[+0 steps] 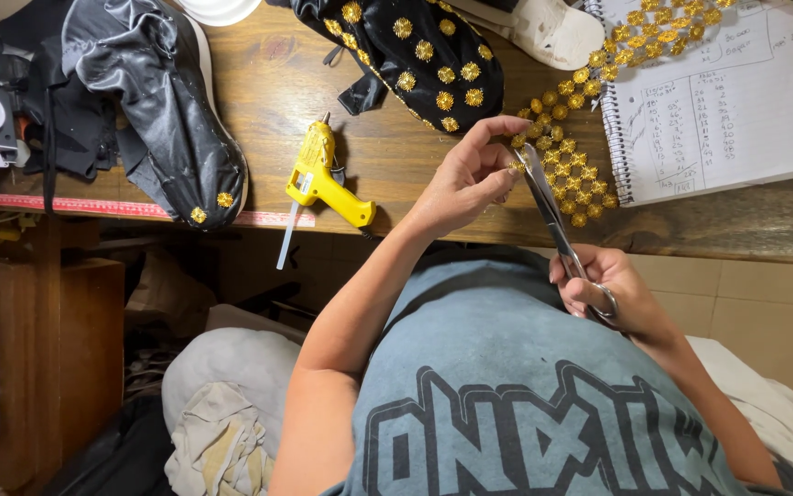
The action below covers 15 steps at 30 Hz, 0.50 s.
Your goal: Decorating a black shoe with gold floral trim using a hot glue gun and scissors
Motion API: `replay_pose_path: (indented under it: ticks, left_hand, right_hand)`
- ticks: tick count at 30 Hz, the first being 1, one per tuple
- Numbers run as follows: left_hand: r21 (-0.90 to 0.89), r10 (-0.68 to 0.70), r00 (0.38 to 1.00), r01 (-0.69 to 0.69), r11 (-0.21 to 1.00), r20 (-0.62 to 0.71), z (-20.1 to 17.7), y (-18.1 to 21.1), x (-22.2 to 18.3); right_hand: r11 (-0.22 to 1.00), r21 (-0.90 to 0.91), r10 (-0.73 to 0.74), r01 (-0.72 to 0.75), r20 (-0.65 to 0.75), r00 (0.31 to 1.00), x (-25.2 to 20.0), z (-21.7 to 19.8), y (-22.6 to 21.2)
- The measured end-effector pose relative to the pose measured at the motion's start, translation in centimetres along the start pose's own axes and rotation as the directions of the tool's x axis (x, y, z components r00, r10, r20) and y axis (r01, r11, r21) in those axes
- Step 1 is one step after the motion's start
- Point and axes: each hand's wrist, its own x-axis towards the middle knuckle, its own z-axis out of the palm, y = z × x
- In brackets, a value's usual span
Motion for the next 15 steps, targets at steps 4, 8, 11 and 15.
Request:
replay_pose_path:
  ticks: [4, 8, 11, 15]
  left_hand:
    - [-0.017, -0.005, 1.0, 0.005, 1.0, 0.007, -0.1, -0.2, 0.1]
    - [-0.035, -0.021, 1.0, 0.021, 0.999, 0.011, 0.1, 0.6, -0.2]
    - [-0.029, -0.018, 1.0, 0.018, 0.999, 0.01, -0.4, -0.5, 0.3]
    - [-0.014, -0.011, 1.0, 0.011, 1.0, -0.001, -0.3, -0.2, 0.3]
  right_hand:
    - [0.998, -0.057, 0.016, -0.018, -0.033, 0.999, -0.2, -1.3, 1.4]
    - [0.993, -0.11, 0.047, -0.052, -0.046, 0.998, -0.3, -1.4, 0.8]
    - [0.985, -0.156, 0.063, -0.076, -0.087, 0.994, -0.4, -1.5, 0.7]
    - [0.97, -0.225, 0.049, -0.09, -0.178, 0.983, -0.4, -1.7, 0.7]
